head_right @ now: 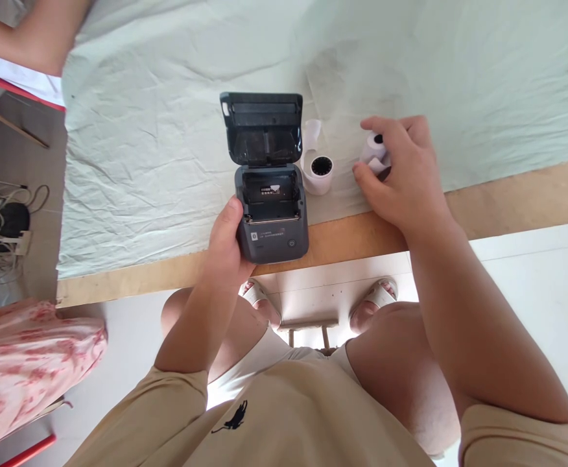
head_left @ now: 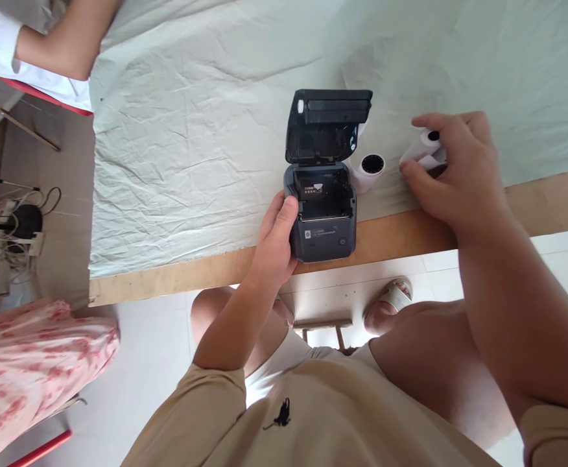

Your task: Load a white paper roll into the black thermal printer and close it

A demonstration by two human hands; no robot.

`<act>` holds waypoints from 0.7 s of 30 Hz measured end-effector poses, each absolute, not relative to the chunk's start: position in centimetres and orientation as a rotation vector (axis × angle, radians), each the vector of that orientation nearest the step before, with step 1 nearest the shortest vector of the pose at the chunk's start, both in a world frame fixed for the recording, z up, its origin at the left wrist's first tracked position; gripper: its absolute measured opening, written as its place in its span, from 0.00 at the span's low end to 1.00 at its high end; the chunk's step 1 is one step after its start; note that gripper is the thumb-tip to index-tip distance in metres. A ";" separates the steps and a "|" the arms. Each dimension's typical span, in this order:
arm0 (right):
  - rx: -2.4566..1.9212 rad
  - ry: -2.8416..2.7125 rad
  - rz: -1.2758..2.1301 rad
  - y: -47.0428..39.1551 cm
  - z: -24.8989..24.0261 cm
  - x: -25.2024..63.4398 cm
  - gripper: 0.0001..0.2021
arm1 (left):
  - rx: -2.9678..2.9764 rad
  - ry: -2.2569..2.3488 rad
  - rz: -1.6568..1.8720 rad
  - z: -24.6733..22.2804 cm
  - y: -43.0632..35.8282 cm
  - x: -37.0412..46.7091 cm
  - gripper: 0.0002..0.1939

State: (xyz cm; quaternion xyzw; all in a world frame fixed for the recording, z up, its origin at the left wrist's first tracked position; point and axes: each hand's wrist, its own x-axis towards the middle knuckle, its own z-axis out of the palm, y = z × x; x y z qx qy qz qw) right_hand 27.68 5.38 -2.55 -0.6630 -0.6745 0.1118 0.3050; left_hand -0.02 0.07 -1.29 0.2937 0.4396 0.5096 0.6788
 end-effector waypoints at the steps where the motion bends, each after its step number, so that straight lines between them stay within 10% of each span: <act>1: -1.791 -1.767 0.298 5.5 -2.6 27.7 0.33 | 0.657 0.987 1.141 -1.3 0.1 0.0 0.30; 9: -1.457 -1.627 0.174 5.3 -2.2 27.6 0.37 | 0.661 1.008 1.134 -1.0 0.2 0.0 0.31; 21: -1.035 -2.012 0.010 2.2 1.1 18.8 0.13 | 0.779 0.953 1.082 -0.7 0.1 -0.2 0.32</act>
